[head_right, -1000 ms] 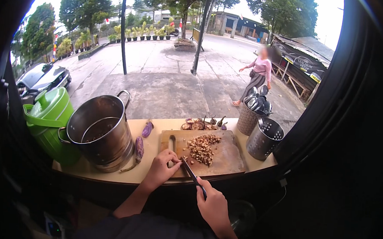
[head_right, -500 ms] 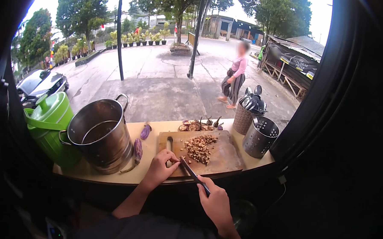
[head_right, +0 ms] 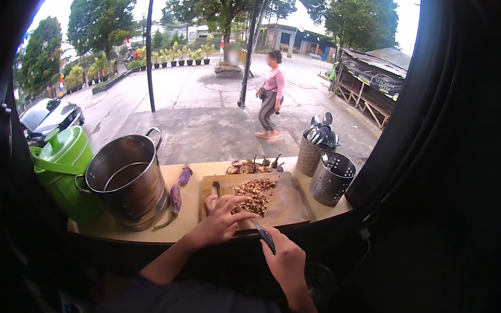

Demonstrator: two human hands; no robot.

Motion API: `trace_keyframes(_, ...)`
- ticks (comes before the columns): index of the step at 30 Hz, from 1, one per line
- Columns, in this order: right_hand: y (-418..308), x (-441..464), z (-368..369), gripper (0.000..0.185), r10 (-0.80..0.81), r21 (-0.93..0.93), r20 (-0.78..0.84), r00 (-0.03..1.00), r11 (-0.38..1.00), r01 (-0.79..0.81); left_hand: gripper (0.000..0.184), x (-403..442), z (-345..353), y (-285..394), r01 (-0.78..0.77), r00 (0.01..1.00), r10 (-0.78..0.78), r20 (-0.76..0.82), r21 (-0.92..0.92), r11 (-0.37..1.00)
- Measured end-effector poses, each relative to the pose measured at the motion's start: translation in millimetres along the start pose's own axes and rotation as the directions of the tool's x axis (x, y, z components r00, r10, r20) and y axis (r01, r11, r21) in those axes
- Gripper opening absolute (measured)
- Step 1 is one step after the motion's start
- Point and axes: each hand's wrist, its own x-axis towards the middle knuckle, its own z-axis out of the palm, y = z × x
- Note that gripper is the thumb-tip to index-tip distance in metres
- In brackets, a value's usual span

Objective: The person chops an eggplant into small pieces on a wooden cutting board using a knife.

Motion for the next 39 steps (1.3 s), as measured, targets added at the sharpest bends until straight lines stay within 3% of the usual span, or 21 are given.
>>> trace_keyframes(3,1,0,-3,0.029,0.018,-0.067,0.041,0.999,0.998,-0.015,0.051,-1,10,-1,-0.031,0.997,0.028,0.074,0.039,0.999)
trace_keyframes(5,5,1,-4,0.029,-0.001,-0.100,0.034,0.999,0.995,0.004,0.050,2,2,1,0.026,0.992,-0.043,0.115,0.139,0.990)
trace_keyframes(9,5,-1,-14,0.028,0.001,-0.085,0.017,1.000,0.996,0.000,0.049,0,15,-26,0.038,0.998,-0.046,0.034,0.198,0.979)
trace_keyframes(11,4,-3,-19,0.024,0.039,-0.045,0.017,0.999,0.998,-0.038,0.051,-1,15,-31,0.121,0.992,-0.126,0.007,0.241,0.963)
trace_keyframes(15,12,-10,-25,0.022,0.035,-0.017,-0.027,0.999,0.999,-0.035,0.047,6,17,-32,0.157,0.988,-0.156,-0.021,0.207,0.966)
trace_keyframes(18,4,-12,-32,0.021,0.097,0.025,-0.015,0.995,0.995,-0.097,0.043,15,13,-22,0.196,0.978,-0.181,-0.101,0.169,0.966)
trace_keyframes(20,-2,-12,-29,0.022,0.100,0.124,0.083,0.992,0.986,-0.110,0.039,20,6,-21,0.223,0.948,-0.196,-0.250,0.086,0.971)
trace_keyframes(21,-4,-11,-24,0.022,0.078,0.176,0.112,0.991,0.980,-0.097,0.039,21,5,-23,0.226,0.948,-0.198,-0.249,0.090,0.970)
trace_keyframes(23,0,-8,-7,0.025,0.003,0.233,0.124,0.992,0.972,-0.032,0.033,23,6,-29,0.246,0.868,-0.241,-0.434,-0.045,0.968)
trace_keyframes(25,2,0,7,0.027,-0.033,0.251,0.107,0.994,0.968,0.005,0.031,24,5,-26,0.264,0.868,-0.257,-0.425,-0.044,0.963)
trace_keyframes(28,5,13,19,0.024,0.022,0.226,0.200,0.979,0.972,-0.068,0.029,20,7,-27,0.281,0.873,-0.272,-0.405,-0.040,0.959)
trace_keyframes(34,12,27,22,0.024,0.161,0.129,0.092,0.983,0.977,-0.172,0.030,14,10,-24,0.295,0.886,-0.294,-0.358,-0.053,0.954)
trace_keyframes(39,8,23,7,0.024,0.216,0.202,0.021,0.976,0.955,-0.216,0.031,13,8,-21,0.289,0.909,-0.290,-0.298,-0.048,0.956)
